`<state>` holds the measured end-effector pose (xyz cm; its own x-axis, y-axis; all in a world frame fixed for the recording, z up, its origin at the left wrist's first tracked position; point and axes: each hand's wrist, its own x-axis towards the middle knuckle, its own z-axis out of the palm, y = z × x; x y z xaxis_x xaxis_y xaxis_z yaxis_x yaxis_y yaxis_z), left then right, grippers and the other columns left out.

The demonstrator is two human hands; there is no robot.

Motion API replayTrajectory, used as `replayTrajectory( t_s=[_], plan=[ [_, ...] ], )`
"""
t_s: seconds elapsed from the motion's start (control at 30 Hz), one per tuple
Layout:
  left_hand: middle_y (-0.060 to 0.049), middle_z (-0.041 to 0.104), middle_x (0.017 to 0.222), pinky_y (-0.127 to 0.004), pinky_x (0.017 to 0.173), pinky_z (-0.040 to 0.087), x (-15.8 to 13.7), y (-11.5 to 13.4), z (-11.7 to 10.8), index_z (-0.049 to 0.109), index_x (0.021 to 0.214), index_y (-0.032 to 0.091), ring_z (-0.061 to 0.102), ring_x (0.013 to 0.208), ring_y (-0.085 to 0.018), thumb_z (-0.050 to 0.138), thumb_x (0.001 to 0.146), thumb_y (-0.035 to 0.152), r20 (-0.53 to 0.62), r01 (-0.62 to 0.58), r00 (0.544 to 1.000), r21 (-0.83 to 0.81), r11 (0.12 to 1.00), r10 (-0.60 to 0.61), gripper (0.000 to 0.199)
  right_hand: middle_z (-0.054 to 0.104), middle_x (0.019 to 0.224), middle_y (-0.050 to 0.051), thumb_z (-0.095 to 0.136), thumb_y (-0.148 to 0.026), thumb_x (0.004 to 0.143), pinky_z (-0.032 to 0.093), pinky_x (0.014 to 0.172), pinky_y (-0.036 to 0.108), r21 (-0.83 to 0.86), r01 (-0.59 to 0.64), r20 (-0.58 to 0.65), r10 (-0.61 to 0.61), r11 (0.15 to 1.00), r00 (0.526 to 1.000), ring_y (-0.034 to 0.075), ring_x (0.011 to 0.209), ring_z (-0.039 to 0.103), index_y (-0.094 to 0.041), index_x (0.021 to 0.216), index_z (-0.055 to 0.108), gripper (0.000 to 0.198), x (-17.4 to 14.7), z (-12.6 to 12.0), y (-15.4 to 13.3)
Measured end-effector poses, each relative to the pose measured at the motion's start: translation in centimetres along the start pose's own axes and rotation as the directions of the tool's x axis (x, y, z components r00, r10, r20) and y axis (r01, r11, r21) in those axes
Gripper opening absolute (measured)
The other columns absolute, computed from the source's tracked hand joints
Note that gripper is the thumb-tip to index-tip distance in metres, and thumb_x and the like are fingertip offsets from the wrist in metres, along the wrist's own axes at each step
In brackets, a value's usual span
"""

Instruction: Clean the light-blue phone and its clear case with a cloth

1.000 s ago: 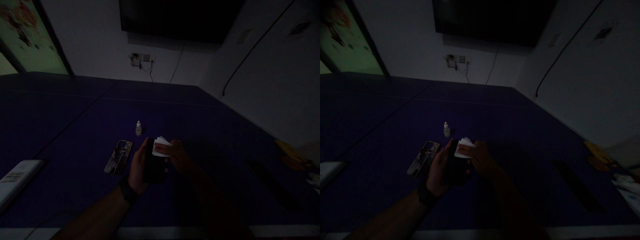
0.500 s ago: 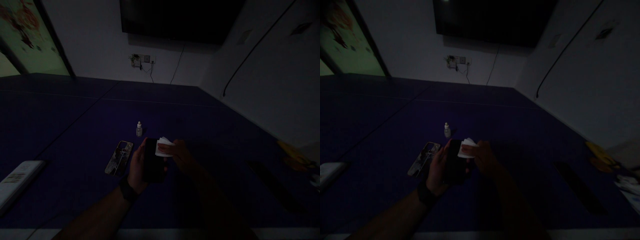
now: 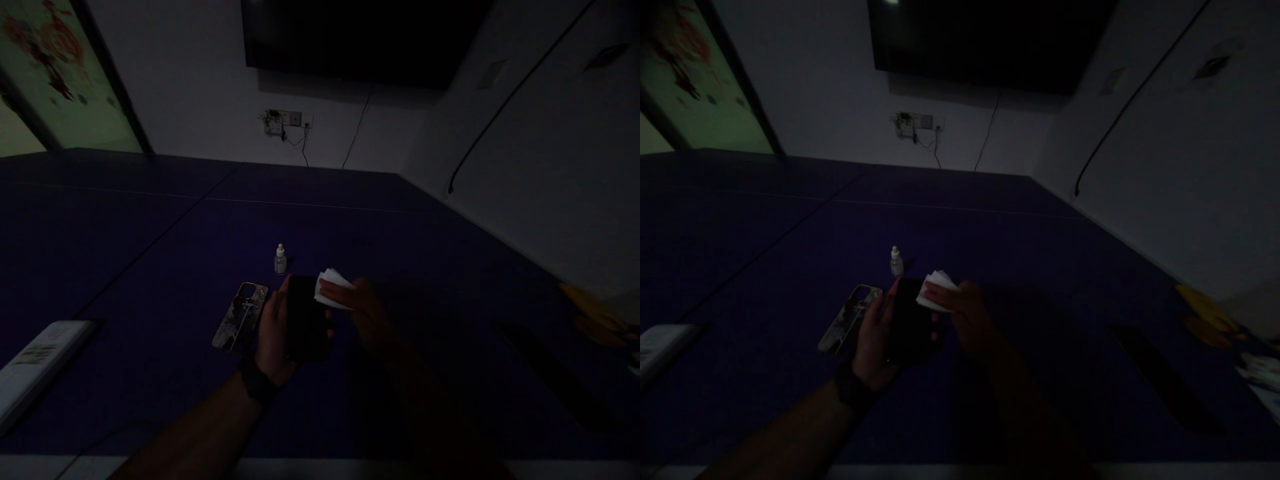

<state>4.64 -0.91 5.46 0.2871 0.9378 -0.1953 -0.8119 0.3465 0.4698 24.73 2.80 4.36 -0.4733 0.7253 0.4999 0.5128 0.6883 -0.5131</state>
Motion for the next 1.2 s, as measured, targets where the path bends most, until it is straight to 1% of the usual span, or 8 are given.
replayTrajectory(
  t_s=[0.13, 0.23, 0.43, 0.63, 0.8, 0.97, 1.07, 1.2],
  plan=[
    [-0.009, 0.062, 0.145, -0.048, 0.11, 0.05, 0.2, -0.2, -0.1, 0.038, 0.16, 0.034, 0.066, 0.124, -0.029, 0.039, 0.104, 0.058, -0.063, 0.01, 0.998, -0.098, 0.995, -0.016, 0.062, 0.058, 0.154, -0.001, 0.043, -0.009, 0.087, 0.038, 0.096, 0.048, -0.082, 0.091, 0.159, -0.077, 0.992, 0.984, 0.028, 0.116, 0.06, -0.032, 0.143, 0.065, 0.064, 0.2, 2.5, -1.7],
    [-0.009, 0.061, 0.149, -0.05, 0.119, 0.041, 0.2, -0.2, -0.1, 0.035, 0.163, 0.033, 0.059, 0.136, -0.03, 0.034, 0.105, 0.059, -0.055, 0.038, 0.997, -0.123, 0.992, -0.045, 0.063, 0.059, 0.153, -0.001, 0.05, -0.01, 0.084, 0.037, 0.092, 0.047, -0.134, 0.115, 0.19, -0.089, 0.984, 0.978, 0.029, 0.109, 0.058, -0.032, 0.145, 0.064, 0.066, 0.5, 3.3, -2.5],
    [-0.009, 0.059, 0.152, -0.049, 0.121, 0.038, 0.4, -0.2, -0.3, 0.031, 0.165, 0.034, 0.056, 0.14, -0.03, 0.036, 0.104, 0.061, -0.028, 0.041, 0.999, -0.159, 0.986, -0.046, 0.067, 0.069, 0.142, -0.004, 0.051, -0.008, 0.084, 0.035, 0.094, 0.046, -0.107, 0.203, 0.2, -0.179, 0.973, 0.963, 0.026, 0.11, 0.059, -0.037, 0.136, 0.07, 0.062, 0.4, 2.3, -2.0],
    [-0.007, 0.056, 0.155, -0.051, 0.122, 0.037, 0.2, -0.2, -0.5, 0.033, 0.164, 0.037, 0.056, 0.14, -0.031, 0.035, 0.104, 0.061, -0.032, 0.074, 0.996, -0.143, 0.987, -0.08, 0.064, 0.059, 0.154, 0.001, 0.05, -0.011, 0.082, 0.034, 0.092, 0.047, -0.19, 0.138, 0.16, -0.108, 0.972, 0.981, 0.029, 0.111, 0.055, -0.028, 0.144, 0.064, 0.067, 0.5, 2.3, -2.0],
    [-0.007, 0.055, 0.157, -0.048, 0.121, 0.039, 0.6, -0.2, -0.9, 0.028, 0.166, 0.035, 0.055, 0.141, -0.029, 0.033, 0.106, 0.059, -0.025, 0.04, 0.999, -0.14, 0.989, -0.044, 0.065, 0.065, 0.146, -0.007, 0.053, -0.012, 0.083, 0.035, 0.092, 0.046, -0.131, 0.219, 0.211, -0.189, 0.967, 0.959, 0.028, 0.108, 0.055, -0.036, 0.138, 0.069, 0.062, 0.3, 2.4, -2.0],
    [-0.005, 0.058, 0.155, -0.047, 0.121, 0.041, 0.7, -0.3, -1.0, 0.033, 0.164, 0.038, 0.057, 0.139, -0.028, 0.037, 0.104, 0.062, -0.043, 0.042, 0.998, -0.128, 0.991, -0.048, 0.065, 0.061, 0.152, -0.003, 0.052, -0.008, 0.08, 0.034, 0.091, 0.047, -0.177, 0.145, 0.149, -0.119, 0.974, 0.982, 0.028, 0.108, 0.054, -0.031, 0.142, 0.066, 0.068, 0.4, 2.3, -1.9],
    [-0.007, 0.058, 0.154, -0.048, 0.12, 0.042, 0.6, -0.3, -1.0, 0.033, 0.164, 0.036, 0.059, 0.137, -0.029, 0.039, 0.104, 0.059, -0.049, 0.036, 0.998, -0.132, 0.991, -0.043, 0.065, 0.053, 0.159, -0.003, 0.053, -0.01, 0.08, 0.034, 0.092, 0.047, -0.175, 0.13, 0.196, -0.095, 0.976, 0.976, 0.03, 0.111, 0.052, -0.03, 0.15, 0.058, 0.073, 0.6, 2.7, -2.5],
    [-0.006, 0.057, 0.155, -0.046, 0.121, 0.041, 0.9, -0.4, -1.5, 0.031, 0.165, 0.034, 0.057, 0.14, -0.028, 0.039, 0.104, 0.06, 0.01, -0.001, 1.0, -0.088, 0.996, 0.002, 0.067, 0.058, 0.154, -0.005, 0.054, -0.013, 0.083, 0.034, 0.093, 0.047, -0.168, 0.183, 0.256, -0.137, 0.969, 0.957, 0.03, 0.113, 0.051, -0.034, 0.147, 0.061, 0.068, 0.3, 2.5, -2.5]
  ],
)
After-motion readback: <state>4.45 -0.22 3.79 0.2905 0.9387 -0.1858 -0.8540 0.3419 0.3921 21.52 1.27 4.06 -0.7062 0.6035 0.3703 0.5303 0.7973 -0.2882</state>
